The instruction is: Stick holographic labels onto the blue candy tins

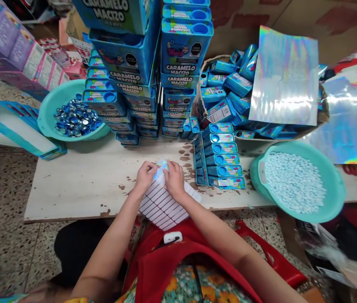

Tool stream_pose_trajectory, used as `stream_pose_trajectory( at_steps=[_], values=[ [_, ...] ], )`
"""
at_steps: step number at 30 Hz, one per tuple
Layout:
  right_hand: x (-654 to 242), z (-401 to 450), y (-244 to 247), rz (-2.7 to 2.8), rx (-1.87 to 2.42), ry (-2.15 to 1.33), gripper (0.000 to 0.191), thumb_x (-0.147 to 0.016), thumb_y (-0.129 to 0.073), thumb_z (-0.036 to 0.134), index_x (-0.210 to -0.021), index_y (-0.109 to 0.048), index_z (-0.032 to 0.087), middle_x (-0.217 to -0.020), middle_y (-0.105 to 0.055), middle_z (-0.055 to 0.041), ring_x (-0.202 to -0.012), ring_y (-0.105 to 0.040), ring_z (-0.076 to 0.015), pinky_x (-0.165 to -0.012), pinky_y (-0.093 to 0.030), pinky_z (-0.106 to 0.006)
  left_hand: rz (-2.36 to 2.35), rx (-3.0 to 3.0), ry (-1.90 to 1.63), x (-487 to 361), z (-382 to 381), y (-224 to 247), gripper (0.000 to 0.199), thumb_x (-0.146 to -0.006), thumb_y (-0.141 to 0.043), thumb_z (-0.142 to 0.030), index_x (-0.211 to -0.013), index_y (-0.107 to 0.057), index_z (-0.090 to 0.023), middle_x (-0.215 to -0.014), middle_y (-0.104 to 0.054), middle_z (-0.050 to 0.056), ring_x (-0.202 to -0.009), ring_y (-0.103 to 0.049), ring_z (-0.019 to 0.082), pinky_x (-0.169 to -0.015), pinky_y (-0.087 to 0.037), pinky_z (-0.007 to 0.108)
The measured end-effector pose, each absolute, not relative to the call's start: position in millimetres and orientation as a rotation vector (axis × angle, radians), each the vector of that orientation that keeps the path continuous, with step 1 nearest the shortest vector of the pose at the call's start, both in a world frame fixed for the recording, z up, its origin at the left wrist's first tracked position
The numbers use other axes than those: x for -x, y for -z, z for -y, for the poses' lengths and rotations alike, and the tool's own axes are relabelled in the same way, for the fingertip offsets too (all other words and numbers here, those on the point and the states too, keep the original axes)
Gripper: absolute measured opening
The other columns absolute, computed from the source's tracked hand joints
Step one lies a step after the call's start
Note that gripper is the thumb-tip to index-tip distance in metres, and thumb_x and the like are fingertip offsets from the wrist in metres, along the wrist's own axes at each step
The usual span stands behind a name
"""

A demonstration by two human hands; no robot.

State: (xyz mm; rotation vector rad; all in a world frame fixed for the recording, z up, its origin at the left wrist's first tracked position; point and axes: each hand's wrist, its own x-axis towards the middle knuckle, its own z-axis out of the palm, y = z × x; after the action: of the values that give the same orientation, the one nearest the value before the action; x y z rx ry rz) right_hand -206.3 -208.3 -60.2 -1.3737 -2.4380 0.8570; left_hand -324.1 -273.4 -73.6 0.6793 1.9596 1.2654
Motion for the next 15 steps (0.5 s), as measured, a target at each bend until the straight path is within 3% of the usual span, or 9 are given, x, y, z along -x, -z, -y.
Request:
stream_pose_trajectory(
  at_steps=[5,9,13,15],
  values=[
    [207.1,226.3,63.8,2.476,1.429,-0.773,0.044,-0.09,-0.041,0.024,-0.133,-0.043,0.017,-0.131,-0.049,-0.0116,-0.113,-0.044,-0.0267,-0.094,-0.036,-0.042,-2.095,-0.652,-1.303,317.9,269.9,77.6,0.01,-0.072,-0.057,-0.027,-0.072,-0.053,-0.018,-0.068,-0.057,-0.002,-0.064,-0.053,0.012,-0.061,-0.04,0.022],
    [206.5,234.6,60.1,2.495,1.383,-0.759,0.04,-0.09,-0.039,0.021,-0.13,-0.047,0.017,-0.138,-0.043,-0.0111,-0.121,-0.039,-0.0258,-0.098,-0.032,-0.042,-2.183,-0.687,-1.256,310.5,267.2,76.5,0.006,-0.074,-0.054,-0.025,-0.071,-0.053,-0.019,-0.069,-0.058,-0.002,-0.066,-0.054,0.013,-0.065,-0.042,0.023],
    [200.7,229.9,50.4,2.409,1.349,-0.787,0.032,-0.089,-0.045,0.028,-0.117,-0.056,0.018,-0.136,-0.045,-0.009,-0.121,-0.04,-0.0235,-0.1,-0.032,-0.039,-2.189,-0.708,-1.241,308.8,264.7,75.2,0.005,-0.075,-0.053,-0.024,-0.072,-0.054,-0.02,-0.07,-0.059,-0.002,-0.068,-0.055,0.013,-0.068,-0.043,0.024],
    [197.9,222.3,47.8,2.348,1.384,-0.777,0.038,-0.088,-0.048,0.033,-0.122,-0.052,0.016,-0.135,-0.045,-0.0103,-0.122,-0.04,-0.0235,-0.1,-0.033,-0.038,-2.179,-0.728,-1.247,308.4,263.8,74.3,0.006,-0.075,-0.054,-0.025,-0.073,-0.054,-0.02,-0.07,-0.059,-0.002,-0.068,-0.055,0.013,-0.067,-0.042,0.023]
  ],
)
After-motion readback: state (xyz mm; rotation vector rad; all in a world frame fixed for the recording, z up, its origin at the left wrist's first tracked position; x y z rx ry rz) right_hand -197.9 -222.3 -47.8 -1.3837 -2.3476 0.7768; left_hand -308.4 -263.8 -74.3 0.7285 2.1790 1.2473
